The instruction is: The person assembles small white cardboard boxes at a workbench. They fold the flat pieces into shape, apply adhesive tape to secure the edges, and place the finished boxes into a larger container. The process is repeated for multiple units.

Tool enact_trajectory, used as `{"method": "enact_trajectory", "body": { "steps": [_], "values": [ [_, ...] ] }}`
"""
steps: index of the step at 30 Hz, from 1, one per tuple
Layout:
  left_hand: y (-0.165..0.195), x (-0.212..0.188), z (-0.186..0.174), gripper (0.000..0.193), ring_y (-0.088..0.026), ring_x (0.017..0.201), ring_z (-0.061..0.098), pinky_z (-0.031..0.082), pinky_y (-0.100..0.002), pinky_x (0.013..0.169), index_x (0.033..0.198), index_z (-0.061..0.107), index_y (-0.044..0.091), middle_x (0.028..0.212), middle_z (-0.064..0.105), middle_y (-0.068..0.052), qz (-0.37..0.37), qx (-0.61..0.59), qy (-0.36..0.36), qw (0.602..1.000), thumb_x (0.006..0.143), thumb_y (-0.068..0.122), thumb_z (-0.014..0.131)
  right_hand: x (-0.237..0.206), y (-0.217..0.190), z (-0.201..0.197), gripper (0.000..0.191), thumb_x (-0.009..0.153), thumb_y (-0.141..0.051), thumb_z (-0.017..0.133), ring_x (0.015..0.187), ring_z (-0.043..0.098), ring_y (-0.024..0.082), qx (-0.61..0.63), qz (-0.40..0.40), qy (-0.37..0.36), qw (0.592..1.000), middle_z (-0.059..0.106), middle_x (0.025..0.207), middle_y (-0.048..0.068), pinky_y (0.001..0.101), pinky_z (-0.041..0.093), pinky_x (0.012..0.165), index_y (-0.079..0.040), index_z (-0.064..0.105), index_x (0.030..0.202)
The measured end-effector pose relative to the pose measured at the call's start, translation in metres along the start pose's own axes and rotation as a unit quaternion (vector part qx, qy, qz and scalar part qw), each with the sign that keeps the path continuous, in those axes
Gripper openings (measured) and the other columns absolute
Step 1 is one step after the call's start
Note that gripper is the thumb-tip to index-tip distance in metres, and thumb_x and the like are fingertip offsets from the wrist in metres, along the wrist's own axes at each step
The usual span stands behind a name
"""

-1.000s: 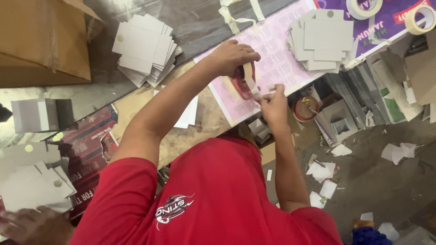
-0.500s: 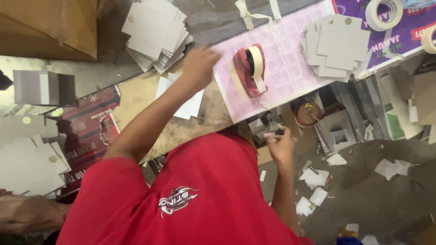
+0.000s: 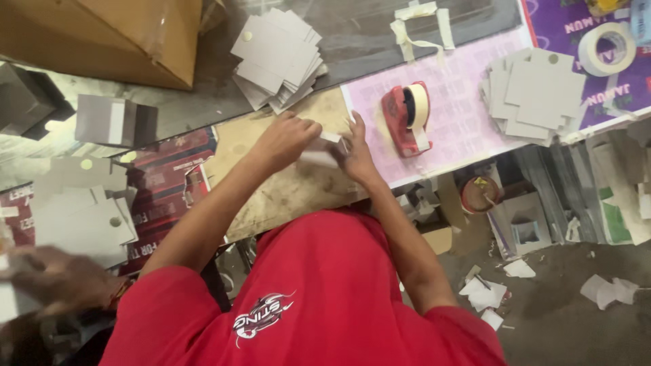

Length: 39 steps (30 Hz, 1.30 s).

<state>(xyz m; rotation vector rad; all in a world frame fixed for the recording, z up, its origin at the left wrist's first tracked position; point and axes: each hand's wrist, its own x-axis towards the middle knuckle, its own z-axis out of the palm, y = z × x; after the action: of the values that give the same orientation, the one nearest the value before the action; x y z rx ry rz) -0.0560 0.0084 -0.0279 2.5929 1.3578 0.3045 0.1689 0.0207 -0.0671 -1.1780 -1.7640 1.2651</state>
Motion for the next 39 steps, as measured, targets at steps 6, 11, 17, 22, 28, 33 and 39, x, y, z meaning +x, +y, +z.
{"method": "enact_trajectory", "body": {
  "steps": [6, 11, 17, 22, 28, 33, 39],
  "values": [
    [0.036, -0.030, -0.008, 0.042, -0.027, 0.120, 0.060, 0.044, -0.050, 0.102, 0.133, 0.060, 0.008, 0.125, 0.064, -0.011, 0.001, 0.082, 0.173, 0.981, 0.092, 0.013, 0.059, 0.006, 0.001, 0.029, 0.093, 0.082, 0.015, 0.061, 0.145, 0.047, 0.037, -0.044, -0.140, -0.008, 0.989, 0.037, 0.162, 0.025, 0.0432, 0.041, 0.118, -0.005, 0.018, 0.163],
    [0.044, -0.030, -0.002, 0.051, -0.027, 0.115, 0.059, 0.041, -0.049, 0.096, 0.141, 0.059, 0.010, 0.124, 0.064, -0.010, -0.063, 0.110, 0.127, 0.984, 0.090, 0.014, 0.061, 0.005, -0.001, 0.037, 0.085, 0.091, 0.014, 0.053, 0.154, 0.034, 0.041, -0.054, -0.192, 0.028, 0.979, 0.030, 0.165, 0.026, 0.0448, 0.030, 0.127, -0.002, 0.014, 0.164],
    [0.047, -0.019, 0.008, 0.057, -0.027, 0.108, 0.057, 0.038, -0.051, 0.096, 0.146, 0.059, 0.016, 0.119, 0.064, -0.009, -0.109, 0.136, 0.144, 0.974, 0.089, 0.015, 0.062, 0.005, -0.006, 0.045, 0.083, 0.083, 0.019, 0.040, 0.149, 0.041, 0.041, 0.055, -0.124, 0.024, 0.990, 0.037, 0.159, 0.026, 0.0428, 0.033, 0.126, 0.000, 0.020, 0.162],
    [0.053, -0.022, 0.005, 0.057, -0.027, 0.107, 0.058, 0.038, -0.051, 0.097, 0.146, 0.059, 0.017, 0.119, 0.063, -0.009, -0.102, 0.146, 0.155, 0.972, 0.089, 0.016, 0.063, 0.004, -0.001, 0.051, 0.076, 0.095, 0.016, 0.048, 0.146, 0.048, 0.035, 0.043, -0.138, 0.033, 0.989, 0.041, 0.158, 0.019, 0.0413, 0.038, 0.125, -0.001, 0.018, 0.163],
    [0.048, -0.034, 0.017, 0.042, -0.030, 0.107, 0.066, 0.046, -0.046, 0.096, 0.132, 0.063, 0.010, 0.115, 0.069, -0.010, -0.214, -0.065, 0.180, 0.958, 0.090, 0.010, 0.066, 0.006, 0.001, 0.046, 0.089, 0.087, 0.009, 0.072, 0.136, 0.047, 0.033, 0.103, -0.071, 0.103, 0.987, 0.037, 0.152, 0.021, 0.0432, 0.041, 0.114, -0.001, 0.016, 0.157],
    [0.047, -0.045, 0.052, 0.033, -0.031, 0.121, 0.062, 0.047, -0.039, 0.109, 0.141, 0.059, 0.000, 0.130, 0.069, -0.019, -0.302, -0.558, 0.265, 0.726, 0.111, 0.011, 0.052, 0.019, 0.007, 0.015, 0.064, 0.096, 0.014, 0.058, 0.122, 0.060, 0.024, 0.302, 0.080, 0.026, 0.950, 0.058, 0.137, 0.018, 0.0385, 0.052, 0.106, -0.002, 0.039, 0.155],
    [0.065, -0.045, 0.031, 0.070, -0.032, 0.125, 0.049, 0.040, -0.044, 0.108, 0.147, 0.036, -0.003, 0.138, 0.047, -0.025, -0.353, -0.303, 0.379, 0.800, 0.088, 0.010, 0.071, 0.014, 0.004, 0.021, 0.074, 0.087, 0.019, 0.045, 0.134, 0.057, 0.030, 0.033, -0.093, -0.039, 0.994, 0.058, 0.147, 0.020, 0.0397, 0.043, 0.116, 0.001, 0.033, 0.158]
  ]
}}
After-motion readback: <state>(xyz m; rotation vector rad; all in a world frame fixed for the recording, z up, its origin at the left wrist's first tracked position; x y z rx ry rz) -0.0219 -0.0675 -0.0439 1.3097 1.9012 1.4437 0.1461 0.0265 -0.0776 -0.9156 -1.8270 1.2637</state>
